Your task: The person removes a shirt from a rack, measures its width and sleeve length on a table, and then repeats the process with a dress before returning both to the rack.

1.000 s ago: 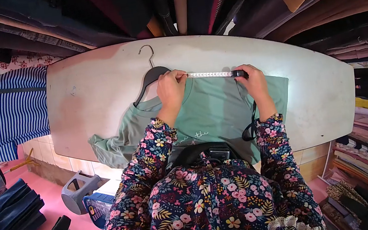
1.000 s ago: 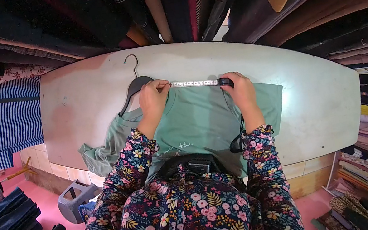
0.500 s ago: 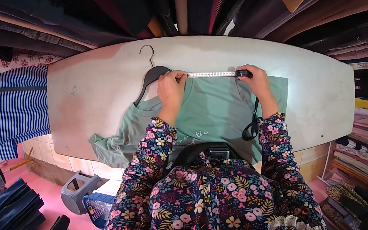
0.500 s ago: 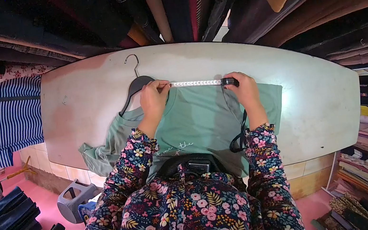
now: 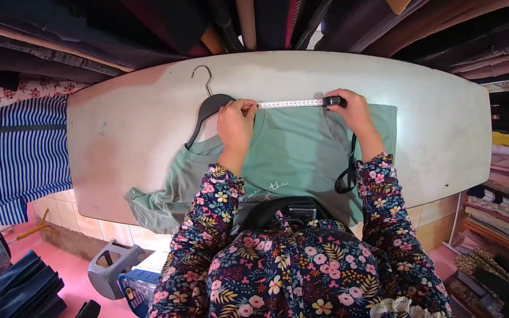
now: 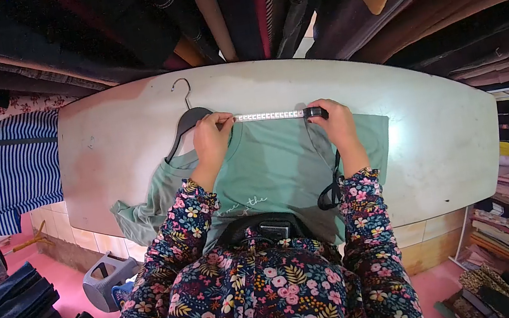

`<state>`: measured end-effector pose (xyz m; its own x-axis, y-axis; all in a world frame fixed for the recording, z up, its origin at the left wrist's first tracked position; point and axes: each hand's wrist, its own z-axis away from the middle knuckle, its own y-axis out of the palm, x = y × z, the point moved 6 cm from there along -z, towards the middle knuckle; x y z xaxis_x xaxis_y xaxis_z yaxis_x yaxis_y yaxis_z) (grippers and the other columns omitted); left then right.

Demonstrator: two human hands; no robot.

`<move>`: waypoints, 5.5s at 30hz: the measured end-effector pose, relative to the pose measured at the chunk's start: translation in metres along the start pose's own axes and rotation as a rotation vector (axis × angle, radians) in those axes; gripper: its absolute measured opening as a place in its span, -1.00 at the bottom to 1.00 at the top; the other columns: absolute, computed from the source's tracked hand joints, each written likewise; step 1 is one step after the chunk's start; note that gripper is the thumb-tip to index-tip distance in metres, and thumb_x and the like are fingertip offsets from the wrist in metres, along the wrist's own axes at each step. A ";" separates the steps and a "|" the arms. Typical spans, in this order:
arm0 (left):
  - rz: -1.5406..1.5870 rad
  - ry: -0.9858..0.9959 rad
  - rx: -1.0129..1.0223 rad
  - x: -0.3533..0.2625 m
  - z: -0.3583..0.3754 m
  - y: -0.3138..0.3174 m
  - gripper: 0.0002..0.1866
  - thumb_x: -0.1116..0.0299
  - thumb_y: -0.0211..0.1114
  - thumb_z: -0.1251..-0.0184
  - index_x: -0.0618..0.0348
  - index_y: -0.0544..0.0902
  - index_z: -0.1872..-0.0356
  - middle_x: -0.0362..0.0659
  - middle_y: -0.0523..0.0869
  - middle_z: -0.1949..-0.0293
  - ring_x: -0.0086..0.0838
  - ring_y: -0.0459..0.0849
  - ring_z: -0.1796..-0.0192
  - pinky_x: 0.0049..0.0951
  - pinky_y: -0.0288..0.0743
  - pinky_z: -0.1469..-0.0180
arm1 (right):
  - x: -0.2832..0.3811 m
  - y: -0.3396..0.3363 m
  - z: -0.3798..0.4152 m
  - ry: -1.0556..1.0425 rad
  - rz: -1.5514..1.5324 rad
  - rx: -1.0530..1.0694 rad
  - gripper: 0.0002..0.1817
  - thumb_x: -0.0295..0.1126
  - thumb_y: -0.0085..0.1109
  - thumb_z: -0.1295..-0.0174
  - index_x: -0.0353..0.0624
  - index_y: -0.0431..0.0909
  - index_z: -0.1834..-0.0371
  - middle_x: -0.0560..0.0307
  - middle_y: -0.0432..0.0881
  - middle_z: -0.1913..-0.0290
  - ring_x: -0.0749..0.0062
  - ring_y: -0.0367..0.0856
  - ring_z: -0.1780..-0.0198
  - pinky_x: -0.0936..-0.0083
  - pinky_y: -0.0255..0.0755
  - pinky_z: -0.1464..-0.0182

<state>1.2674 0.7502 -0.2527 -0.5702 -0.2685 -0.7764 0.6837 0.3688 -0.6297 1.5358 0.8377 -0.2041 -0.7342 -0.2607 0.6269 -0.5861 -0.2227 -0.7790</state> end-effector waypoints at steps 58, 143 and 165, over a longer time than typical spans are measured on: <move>-0.159 0.339 0.268 -0.083 0.003 0.090 -0.92 0.31 0.35 -0.09 0.02 0.71 0.40 -0.22 0.72 0.44 -0.29 0.63 0.30 -0.29 0.49 0.21 | -0.116 -0.121 0.037 0.280 0.118 -0.114 -0.69 -0.60 0.33 0.11 -0.10 0.65 0.23 0.00 0.67 0.32 0.18 0.64 0.26 0.42 0.48 0.13; -0.147 0.988 0.242 -0.124 0.033 0.151 -0.89 0.29 0.36 -0.03 -0.09 0.72 0.37 -0.47 0.68 0.29 -0.49 0.52 0.14 -0.29 0.28 0.04 | -0.021 0.033 0.165 0.522 0.122 -0.608 -0.74 -0.31 0.29 0.00 -0.09 0.47 0.28 0.06 0.51 0.32 0.04 0.57 0.35 0.25 0.47 0.36; -0.392 1.186 0.382 -0.107 0.045 0.154 -0.69 0.27 0.29 -0.13 -0.09 0.65 0.06 -0.44 0.54 0.00 -0.32 0.38 -0.19 0.31 -0.04 -0.30 | -0.020 0.031 0.230 0.628 0.097 -0.524 -0.76 -0.40 0.29 0.00 -0.13 0.51 0.25 0.00 0.54 0.33 0.00 0.57 0.35 0.24 0.45 0.34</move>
<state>1.4541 0.7960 -0.2673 -0.6777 0.7160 -0.1677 0.3549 0.1186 -0.9274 1.6110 0.6199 -0.2383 -0.7537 0.3528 0.5545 -0.4796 0.2815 -0.8311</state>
